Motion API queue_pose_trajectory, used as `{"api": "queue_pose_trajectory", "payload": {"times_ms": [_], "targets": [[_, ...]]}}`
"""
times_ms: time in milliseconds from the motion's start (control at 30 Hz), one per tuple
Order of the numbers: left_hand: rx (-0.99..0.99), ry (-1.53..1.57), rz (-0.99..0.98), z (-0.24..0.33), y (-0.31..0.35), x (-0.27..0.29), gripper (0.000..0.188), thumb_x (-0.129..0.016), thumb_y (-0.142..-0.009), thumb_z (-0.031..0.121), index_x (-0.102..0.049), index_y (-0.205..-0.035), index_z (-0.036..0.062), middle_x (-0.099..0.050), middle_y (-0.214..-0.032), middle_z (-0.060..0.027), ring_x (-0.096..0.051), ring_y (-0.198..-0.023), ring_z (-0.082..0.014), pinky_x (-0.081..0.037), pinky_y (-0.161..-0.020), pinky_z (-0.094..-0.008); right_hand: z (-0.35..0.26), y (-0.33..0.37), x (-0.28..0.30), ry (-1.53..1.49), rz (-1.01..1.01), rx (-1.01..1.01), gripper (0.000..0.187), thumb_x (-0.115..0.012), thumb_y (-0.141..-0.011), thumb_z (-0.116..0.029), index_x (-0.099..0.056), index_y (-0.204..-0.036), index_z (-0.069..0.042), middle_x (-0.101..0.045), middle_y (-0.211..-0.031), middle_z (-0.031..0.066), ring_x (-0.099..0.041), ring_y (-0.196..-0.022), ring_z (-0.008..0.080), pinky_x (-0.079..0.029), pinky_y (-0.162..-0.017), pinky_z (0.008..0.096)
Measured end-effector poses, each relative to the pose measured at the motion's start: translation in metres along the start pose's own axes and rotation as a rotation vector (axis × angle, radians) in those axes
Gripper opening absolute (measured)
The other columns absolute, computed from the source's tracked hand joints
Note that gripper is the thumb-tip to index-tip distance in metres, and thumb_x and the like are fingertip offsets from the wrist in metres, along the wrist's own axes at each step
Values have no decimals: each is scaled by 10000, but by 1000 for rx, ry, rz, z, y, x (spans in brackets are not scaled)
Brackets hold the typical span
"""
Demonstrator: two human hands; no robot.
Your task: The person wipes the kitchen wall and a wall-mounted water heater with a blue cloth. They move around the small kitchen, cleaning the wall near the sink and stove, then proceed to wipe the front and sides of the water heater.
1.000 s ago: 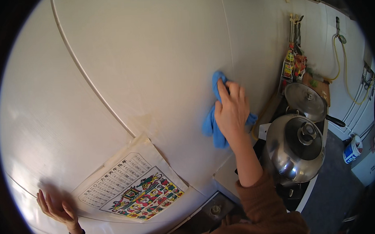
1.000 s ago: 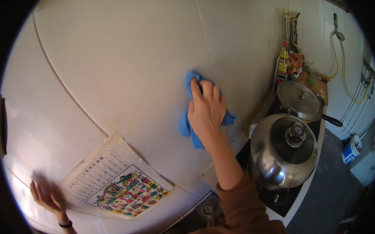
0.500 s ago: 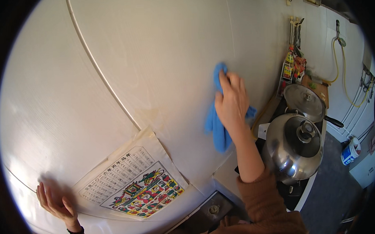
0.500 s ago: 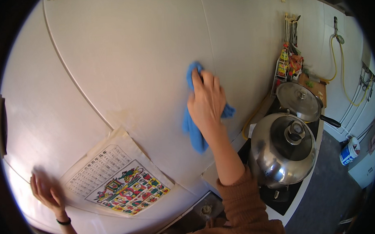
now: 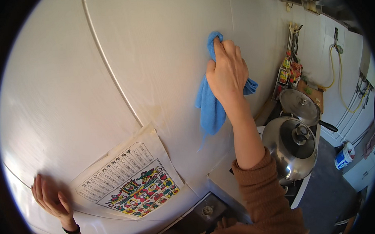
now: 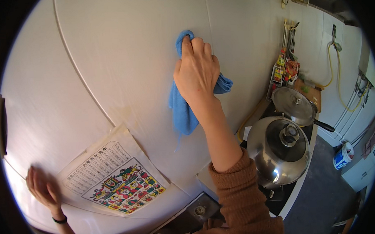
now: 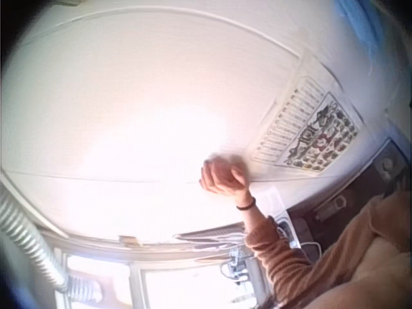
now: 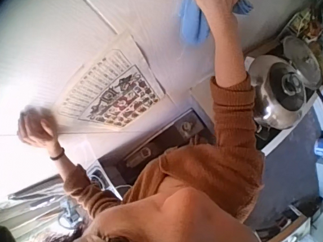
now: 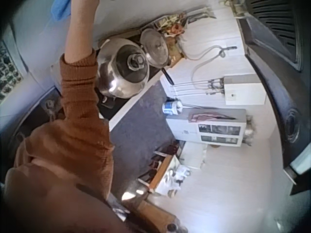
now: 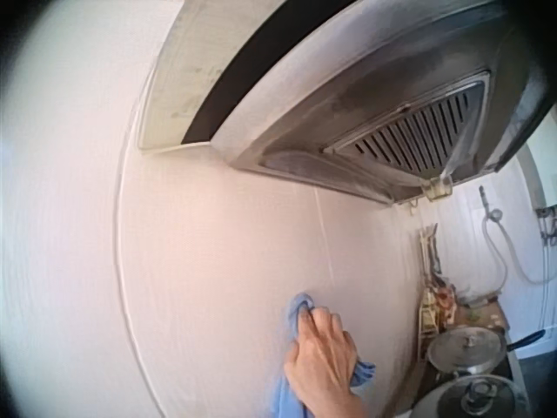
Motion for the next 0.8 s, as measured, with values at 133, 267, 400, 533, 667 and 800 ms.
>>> {"api": "queue_pose_trajectory", "payload": {"times_ms": [133, 267, 400, 533, 667, 800], "targets": [[21, 28, 18, 1, 0, 0, 465, -460, -965, 287, -462, -1325, -8, -517, -1344, -206, -467, -1260, -391, -301, -1100, -526, -10, 23, 3, -5, -50, 30, 424, -612, -736, -23, -607, -1158, 18, -530, -942, 70, -534, -853, 238, -448, -657, 363], [16, 36, 26, 0, 0, 0, 460, -472, -962, 282, -466, -1317, -11, -526, -1336, -210, -473, -1257, -391, -304, -1097, -527, -9, 12, 10, -39, -126, 10, 453, -593, -739, -23, -600, -1189, 29, -534, -1003, 70, -541, -920, 246, -473, -728, 364], [18, 28, 21, 1, -1, 0, 450, -472, -965, 282, -476, -1305, -12, -533, -1327, -212, -484, -1246, -392, -309, -1092, -532, -8, 1, 7, 0, -105, -7, 475, -608, -718, -29, -599, -1190, 31, -535, -982, 78, -546, -913, 248, -476, -726, 361], [20, 27, 24, 2, 0, 1, 430, -467, -969, 280, -496, -1284, -11, -541, -1318, -212, -496, -1234, -389, -318, -1084, -532, -13, 28, 15, -31, -162, 59, 463, -592, -731, -29, -598, -1189, 34, -543, -967, 92, -551, -918, 260, -483, -731, 371], [7, 7, 27, 3, -2, 0, 418, -460, -973, 277, -508, -1274, -10, -545, -1311, -211, -504, -1227, -386, -325, -1078, -530, -5, 5, 12, -37, -133, 40, 454, -581, -747, -34, -593, -1195, 37, -546, -965, 99, -552, -924, 264, -488, -743, 377], [6, 8, 31, 4, -1, -3, 413, -460, -973, 267, -515, -1271, -13, -545, -1310, -215, -504, -1227, -387, -326, -1076, -527, -7, 3, 12, 16, -141, 48, 476, -585, -745, -37, -581, -1215, 40, -543, -982, 98, -550, -919, 269, -484, -737, 370]]}}
Point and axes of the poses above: each hand's wrist, its own y-axis away from the middle knuckle, its own x-axis out of the back of the hand, z = x × y, the point moved 1 cm from there along -y, towards the middle knuckle
